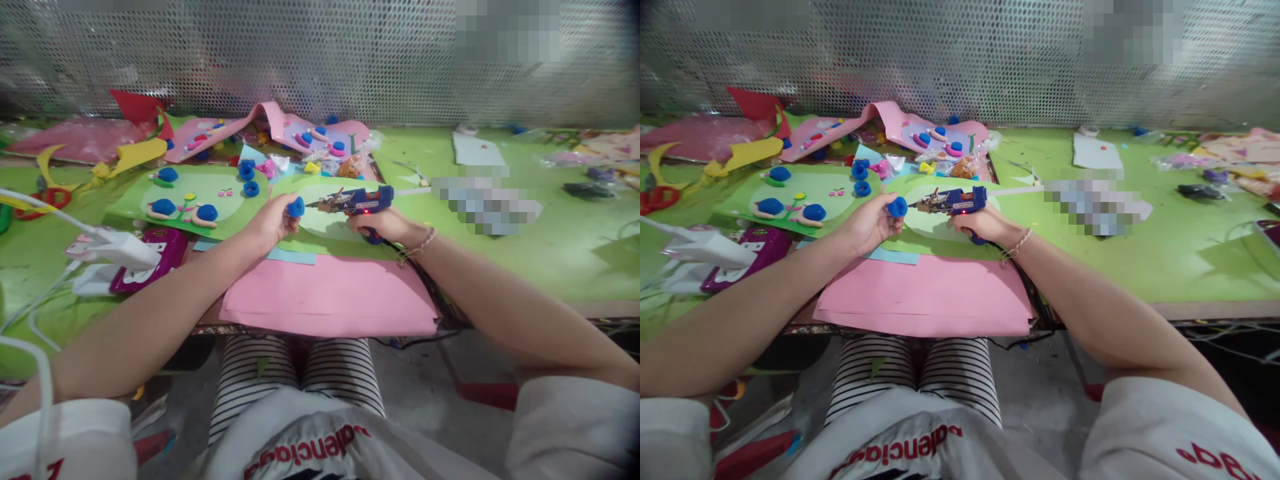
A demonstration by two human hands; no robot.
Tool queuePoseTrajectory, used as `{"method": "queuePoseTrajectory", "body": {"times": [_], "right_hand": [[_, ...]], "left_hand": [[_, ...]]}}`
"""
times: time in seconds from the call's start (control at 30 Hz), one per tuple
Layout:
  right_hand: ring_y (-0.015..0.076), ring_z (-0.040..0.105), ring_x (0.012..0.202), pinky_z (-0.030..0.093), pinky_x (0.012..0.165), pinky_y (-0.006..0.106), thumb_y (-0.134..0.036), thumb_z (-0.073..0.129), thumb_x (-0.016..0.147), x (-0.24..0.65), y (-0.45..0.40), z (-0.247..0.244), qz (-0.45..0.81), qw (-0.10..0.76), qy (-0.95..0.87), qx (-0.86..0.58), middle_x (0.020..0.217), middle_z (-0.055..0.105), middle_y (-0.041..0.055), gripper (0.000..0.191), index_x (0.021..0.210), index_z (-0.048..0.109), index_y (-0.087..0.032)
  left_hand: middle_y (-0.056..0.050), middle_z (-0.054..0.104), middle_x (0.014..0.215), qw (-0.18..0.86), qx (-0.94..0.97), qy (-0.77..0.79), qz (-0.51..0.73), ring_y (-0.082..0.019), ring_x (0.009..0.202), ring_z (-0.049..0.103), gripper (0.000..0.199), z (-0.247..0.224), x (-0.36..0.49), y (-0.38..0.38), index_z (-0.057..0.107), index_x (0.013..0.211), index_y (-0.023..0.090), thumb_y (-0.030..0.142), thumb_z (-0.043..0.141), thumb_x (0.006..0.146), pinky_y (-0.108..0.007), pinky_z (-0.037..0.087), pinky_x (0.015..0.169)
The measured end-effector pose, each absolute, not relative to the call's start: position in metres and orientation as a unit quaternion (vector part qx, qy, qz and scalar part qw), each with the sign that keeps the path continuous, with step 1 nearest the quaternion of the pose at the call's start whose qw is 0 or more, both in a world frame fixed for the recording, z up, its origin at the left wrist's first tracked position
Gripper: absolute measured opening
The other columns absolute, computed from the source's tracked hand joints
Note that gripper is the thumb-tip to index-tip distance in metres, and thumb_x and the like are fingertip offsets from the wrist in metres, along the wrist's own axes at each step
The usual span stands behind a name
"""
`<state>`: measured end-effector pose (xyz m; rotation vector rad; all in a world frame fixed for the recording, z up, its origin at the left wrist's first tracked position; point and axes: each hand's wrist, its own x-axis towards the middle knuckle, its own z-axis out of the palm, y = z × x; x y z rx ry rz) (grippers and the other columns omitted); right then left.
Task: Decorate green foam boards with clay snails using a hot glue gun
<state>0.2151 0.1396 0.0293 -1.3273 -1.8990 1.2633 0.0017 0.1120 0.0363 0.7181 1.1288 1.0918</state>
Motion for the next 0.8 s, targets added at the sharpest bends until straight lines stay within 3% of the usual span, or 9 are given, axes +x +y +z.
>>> {"method": "queuePoseTrajectory", "body": {"times": [0.8], "right_hand": [[0.0064,0.038,0.042,0.028,0.045,0.026,-0.008,0.057,0.066,0.2128,0.1316,0.0388,0.464,0.235,-0.694,-0.497,0.042,0.045,-0.0031,0.024,0.045,0.048,-0.016]], "left_hand": [[0.0,0.049,0.052,0.65,0.299,0.497,0.492,-0.01,0.045,0.046,0.027,0.0374,0.0013,0.1113,0.048,0.064,0.016,0.022,0.047,0.09,-0.02,0.039,0.048]]}}
